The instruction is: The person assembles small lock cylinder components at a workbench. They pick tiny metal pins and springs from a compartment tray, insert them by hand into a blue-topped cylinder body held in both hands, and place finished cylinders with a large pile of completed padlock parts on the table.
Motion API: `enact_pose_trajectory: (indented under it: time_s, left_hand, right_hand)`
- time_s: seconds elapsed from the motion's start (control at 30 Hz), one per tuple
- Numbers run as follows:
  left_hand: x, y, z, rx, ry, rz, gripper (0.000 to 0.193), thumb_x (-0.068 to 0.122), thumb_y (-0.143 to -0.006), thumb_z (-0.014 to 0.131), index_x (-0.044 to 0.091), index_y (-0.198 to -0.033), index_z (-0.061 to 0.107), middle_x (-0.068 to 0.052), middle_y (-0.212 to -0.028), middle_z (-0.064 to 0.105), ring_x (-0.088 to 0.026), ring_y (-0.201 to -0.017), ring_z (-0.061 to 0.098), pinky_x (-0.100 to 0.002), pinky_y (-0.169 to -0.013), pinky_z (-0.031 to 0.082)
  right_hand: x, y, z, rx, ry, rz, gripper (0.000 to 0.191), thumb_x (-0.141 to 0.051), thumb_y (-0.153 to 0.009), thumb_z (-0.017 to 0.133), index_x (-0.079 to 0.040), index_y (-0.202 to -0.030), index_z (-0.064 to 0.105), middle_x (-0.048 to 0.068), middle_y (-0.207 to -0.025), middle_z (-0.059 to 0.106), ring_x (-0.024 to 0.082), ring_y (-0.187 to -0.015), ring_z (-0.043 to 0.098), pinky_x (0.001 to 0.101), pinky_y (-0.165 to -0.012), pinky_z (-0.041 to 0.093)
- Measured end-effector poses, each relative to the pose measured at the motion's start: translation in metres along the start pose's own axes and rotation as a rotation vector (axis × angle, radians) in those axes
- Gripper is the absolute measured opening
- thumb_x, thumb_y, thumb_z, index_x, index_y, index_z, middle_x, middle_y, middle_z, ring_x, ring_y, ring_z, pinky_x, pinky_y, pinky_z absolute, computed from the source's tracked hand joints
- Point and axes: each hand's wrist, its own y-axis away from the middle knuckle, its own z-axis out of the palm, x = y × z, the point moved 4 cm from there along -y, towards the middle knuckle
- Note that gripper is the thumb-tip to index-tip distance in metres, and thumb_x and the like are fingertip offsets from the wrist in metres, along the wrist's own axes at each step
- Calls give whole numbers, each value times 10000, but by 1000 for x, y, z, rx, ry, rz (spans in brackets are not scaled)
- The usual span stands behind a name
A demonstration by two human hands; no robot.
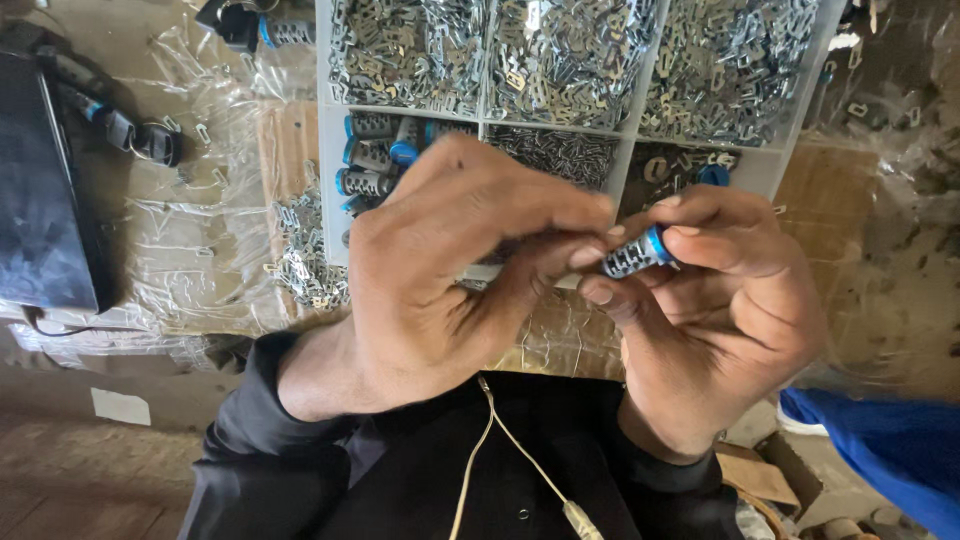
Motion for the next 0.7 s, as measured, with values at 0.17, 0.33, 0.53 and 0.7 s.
enact_pose_trajectory:
  time_s: [0.17,0.33,0.53,0.7]
  left_hand:
    - [-5,12,9,4,156,-72,165,9,-997,771,17,-1147,704,-98,-1125,741,-142,-1018,778,-240,-834,641]
    - [0,12,10,9,126,-79,161,19,-967,801,21,-1104,716,-109,-1065,745,-144,-945,791,-237,-793,648]
    - [7,6,6,22,97,-66,153,19,-920,823,27,-1043,733,-93,-991,759,-140,-939,761,-270,-799,632]
    - [-25,40,3,-52,106,-23,205,44,-883,865,41,-1031,723,-75,-1010,772,-139,-976,729,-278,-795,607]
  right_hand:
    - [-1,2,0,24,23,7,288,196,-967,741,4,-1131,604,156,-1197,595,186,-1007,735,240,-766,677]
    - [-1,3,0,29,120,-23,327,205,-947,793,-15,-1101,606,121,-1132,591,155,-992,742,199,-761,639]
    - [-4,3,2,36,215,-62,371,166,-899,851,-68,-1079,628,75,-1115,625,87,-943,717,140,-714,568]
    - [1,1,1,-73,183,-147,269,99,-956,850,-55,-1111,692,77,-1146,651,45,-815,612,189,-764,581]
